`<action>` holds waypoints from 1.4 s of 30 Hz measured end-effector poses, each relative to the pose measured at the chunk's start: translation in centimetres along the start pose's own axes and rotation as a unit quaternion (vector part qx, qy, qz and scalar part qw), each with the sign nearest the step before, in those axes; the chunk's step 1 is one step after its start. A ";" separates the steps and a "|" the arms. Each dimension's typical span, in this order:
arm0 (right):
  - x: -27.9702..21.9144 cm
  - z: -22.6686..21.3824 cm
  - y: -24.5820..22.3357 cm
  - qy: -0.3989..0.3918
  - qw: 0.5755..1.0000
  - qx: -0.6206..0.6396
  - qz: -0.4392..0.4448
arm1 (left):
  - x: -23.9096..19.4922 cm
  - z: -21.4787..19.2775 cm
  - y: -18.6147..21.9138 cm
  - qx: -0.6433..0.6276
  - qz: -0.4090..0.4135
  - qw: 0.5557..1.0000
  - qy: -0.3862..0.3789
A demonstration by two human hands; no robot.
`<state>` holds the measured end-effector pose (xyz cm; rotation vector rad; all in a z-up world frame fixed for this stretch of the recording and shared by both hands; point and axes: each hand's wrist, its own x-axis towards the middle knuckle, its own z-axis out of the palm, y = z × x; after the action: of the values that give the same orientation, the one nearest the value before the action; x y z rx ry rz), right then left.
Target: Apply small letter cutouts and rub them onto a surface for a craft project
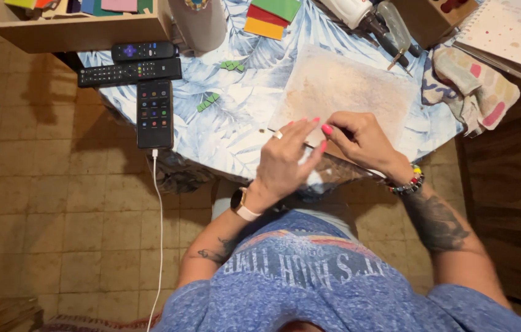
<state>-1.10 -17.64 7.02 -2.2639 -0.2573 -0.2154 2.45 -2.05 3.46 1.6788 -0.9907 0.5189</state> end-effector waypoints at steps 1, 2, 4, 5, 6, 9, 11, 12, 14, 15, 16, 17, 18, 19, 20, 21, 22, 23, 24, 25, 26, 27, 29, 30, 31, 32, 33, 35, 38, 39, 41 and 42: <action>-0.5 0.0 1.1 -0.001 1.000 0.000 0.001 | -0.9 0.1 -0.2 -0.001 -0.001 1.000 0.000; -1.1 -0.1 2.3 -0.034 0.994 -0.105 0.004 | -1.8 0.3 -0.3 0.068 -0.011 0.994 -0.081; -2.5 0.1 3.7 -0.069 0.976 -0.207 0.010 | -3.1 0.4 -0.5 0.132 -0.024 0.977 -0.164; -3.2 0.2 4.0 -0.077 0.945 -0.317 0.005 | -3.3 0.3 -0.6 0.161 -0.022 0.967 -0.196; -3.8 0.3 4.3 -0.082 0.902 -0.423 -0.001 | -3.5 0.2 -0.8 0.190 -0.018 0.955 -0.225; -4.8 1.5 6.8 -0.054 0.882 -0.468 -0.027 | -4.0 0.0 -0.9 0.214 -0.012 0.945 -0.248; -3.6 2.0 7.0 -0.043 0.884 -0.463 -0.035 | -3.9 0.0 -1.1 0.215 -0.005 0.945 -0.245; -3.0 2.4 7.1 -0.035 0.888 -0.456 -0.042 | -4.1 -0.1 -1.1 0.215 -0.002 0.946 -0.243; 0.0 3.5 8.1 -0.047 0.895 -0.442 -0.037 | -4.5 0.2 -1.4 0.229 0.000 0.939 -0.256; 1.5 4.1 8.6 -0.058 0.900 -0.431 -0.029 | -4.8 0.3 -1.6 0.239 0.005 0.933 -0.269; 3.3 4.7 9.1 -0.061 0.900 -0.430 -0.035 | -4.8 0.2 -1.5 0.242 0.001 0.933 -0.266; 5.0 5.3 9.5 -0.052 0.896 -0.439 -0.037 | -4.8 0.2 -1.4 0.241 0.000 0.934 -0.265; 6.8 5.9 9.9 -0.043 0.892 -0.449 -0.039 | -4.7 0.1 -1.4 0.240 0.001 0.934 -0.263; 7.0 6.0 9.8 -0.045 0.891 -0.449 -0.045 | -4.8 0.1 -1.3 0.243 -0.002 0.935 -0.260; 7.2 5.9 9.6 -0.046 0.888 -0.454 -0.052 | -4.8 0.2 -1.3 0.243 -0.001 0.935 -0.257; 7.5 5.9 9.5 -0.048 0.885 -0.459 -0.059 | -4.8 0.2 -1.4 0.244 0.001 0.936 -0.255; 6.1 5.2 9.0 -0.051 0.885 -0.459 -0.059 | -4.8 0.3 -1.4 0.242 -0.001 0.936 -0.255; 4.8 4.6 8.4 -0.068 0.888 -0.453 -0.046 | -4.8 0.4 -1.5 0.241 0.000 0.937 -0.251; 3.6 4.0 7.9 -0.084 0.891 -0.445 -0.033 | -4.7 0.3 -1.7 0.241 0.002 0.938 -0.248; 1.7 3.5 7.8 -0.085 0.891 -0.445 -0.033 | -4.8 0.4 -1.7 0.241 0.001 0.938 -0.249; -0.1 3.0 7.8 -0.108 0.887 -0.449 -0.005 | -4.8 0.3 -1.8 0.235 0.002 0.940 -0.249; -1.9 2.5 7.7 -0.131 0.882 -0.452 0.023 | -4.8 0.3 -1.9 0.229 0.003 0.941 -0.249; -3.9 2.3 7.8 -0.124 0.879 -0.459 0.031 | -4.7 0.1 -1.7 0.227 0.003 0.942 -0.247; -4.8 2.1 7.9 -0.117 0.876 -0.466 0.039 | -4.6 0.0 -1.6 0.225 0.005 0.943 -0.244; -4.0 2.4 8.1 -0.117 0.877 -0.465 0.037 | -4.6 -0.1 -1.6 0.227 0.004 0.943 -0.244; -3.4 2.6 8.3 -0.114 0.877 -0.465 0.033 | -4.6 0.0 -1.6 0.228 0.007 0.943 -0.241; -2.8 2.9 8.4 -0.111 0.878 -0.465 0.029 | -4.7 0.0 -1.6 0.229 0.011 0.943 -0.239; 1.2 3.8 8.5 -0.109 0.891 -0.440 0.020 | -4.7 0.2 -1.6 0.237 0.013 0.944 -0.229; 5.7 5.5 9.8 -0.095 0.897 -0.431 -0.012 | -5.0 0.5 -1.0 0.244 0.004 0.945 -0.219; 7.2 6.0 10.5 -0.076 0.890 -0.448 -0.038 | -4.9 0.7 -0.9 0.249 -0.001 0.944 -0.217; 6.5 5.5 9.3 -0.082 0.891 -0.446 -0.035 | -5.1 0.9 -1.2 0.246 0.001 0.945 -0.214; 6.0 5.4 8.6 -0.089 0.892 -0.442 -0.032 | -5.3 1.0 -1.3 0.243 0.001 0.946 -0.212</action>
<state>7.30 -18.36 -1.28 -3.1955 -0.3858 -0.1761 0.40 -0.99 -1.58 2.2987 -1.2397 0.4324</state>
